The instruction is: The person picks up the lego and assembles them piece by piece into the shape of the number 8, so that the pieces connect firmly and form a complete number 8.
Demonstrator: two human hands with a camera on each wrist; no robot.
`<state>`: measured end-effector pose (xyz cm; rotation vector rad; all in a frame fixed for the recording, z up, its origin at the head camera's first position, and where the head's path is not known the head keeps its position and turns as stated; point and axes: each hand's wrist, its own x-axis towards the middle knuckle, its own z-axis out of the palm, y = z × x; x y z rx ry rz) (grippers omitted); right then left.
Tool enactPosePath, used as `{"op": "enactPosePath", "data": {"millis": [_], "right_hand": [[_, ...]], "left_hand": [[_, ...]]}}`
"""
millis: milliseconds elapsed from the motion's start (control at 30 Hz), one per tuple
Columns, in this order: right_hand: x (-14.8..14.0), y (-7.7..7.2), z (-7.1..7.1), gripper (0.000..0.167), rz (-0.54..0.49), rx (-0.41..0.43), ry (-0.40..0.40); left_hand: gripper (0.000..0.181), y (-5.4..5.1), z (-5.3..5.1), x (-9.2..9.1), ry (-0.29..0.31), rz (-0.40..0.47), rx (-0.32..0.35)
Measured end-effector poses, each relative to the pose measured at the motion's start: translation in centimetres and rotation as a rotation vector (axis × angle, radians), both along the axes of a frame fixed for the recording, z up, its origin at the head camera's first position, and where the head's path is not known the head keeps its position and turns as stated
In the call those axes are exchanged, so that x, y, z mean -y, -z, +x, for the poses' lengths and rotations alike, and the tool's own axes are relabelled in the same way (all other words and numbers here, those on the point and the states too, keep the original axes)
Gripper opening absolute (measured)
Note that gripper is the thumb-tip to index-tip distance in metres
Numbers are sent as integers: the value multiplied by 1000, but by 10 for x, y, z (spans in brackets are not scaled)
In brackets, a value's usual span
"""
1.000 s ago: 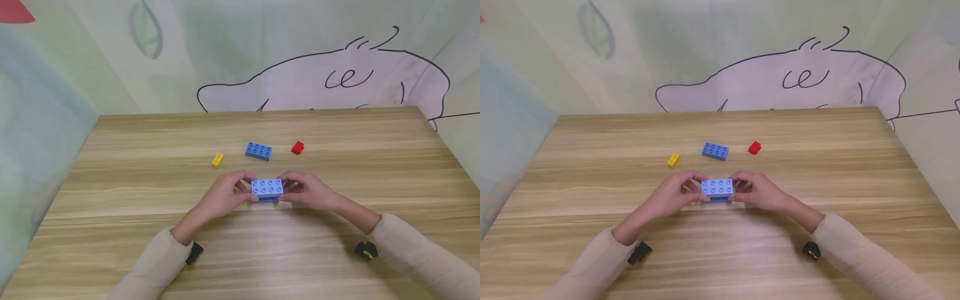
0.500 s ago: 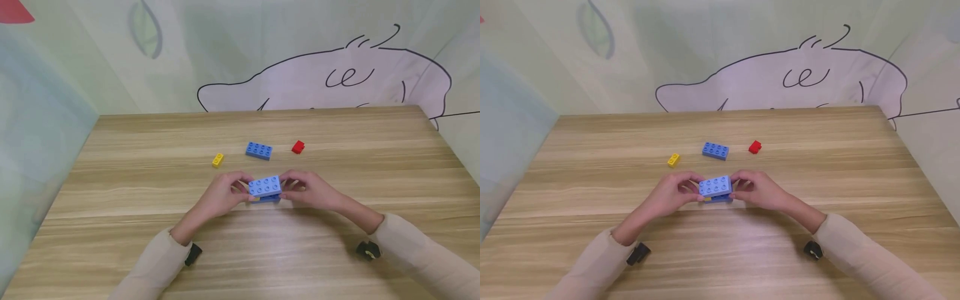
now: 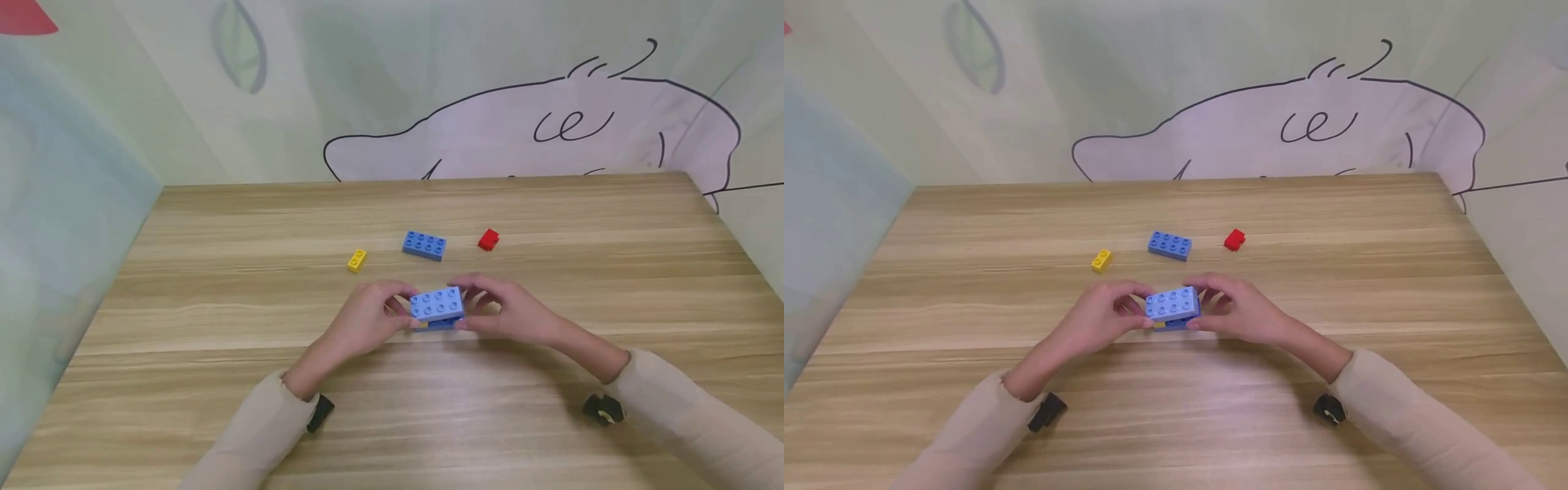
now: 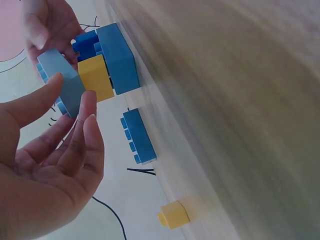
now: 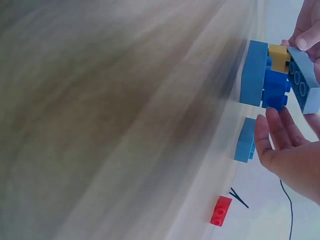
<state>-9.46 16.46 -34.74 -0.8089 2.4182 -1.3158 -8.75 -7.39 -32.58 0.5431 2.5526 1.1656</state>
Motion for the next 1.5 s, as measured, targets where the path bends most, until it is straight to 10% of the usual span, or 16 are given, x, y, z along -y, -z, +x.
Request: {"op": "enactPosePath", "data": {"millis": [1500], "right_hand": [[-1,0,2,40,103,-63,30]], "left_hand": [[34,4,-1,-3,25,5,-35]]}}
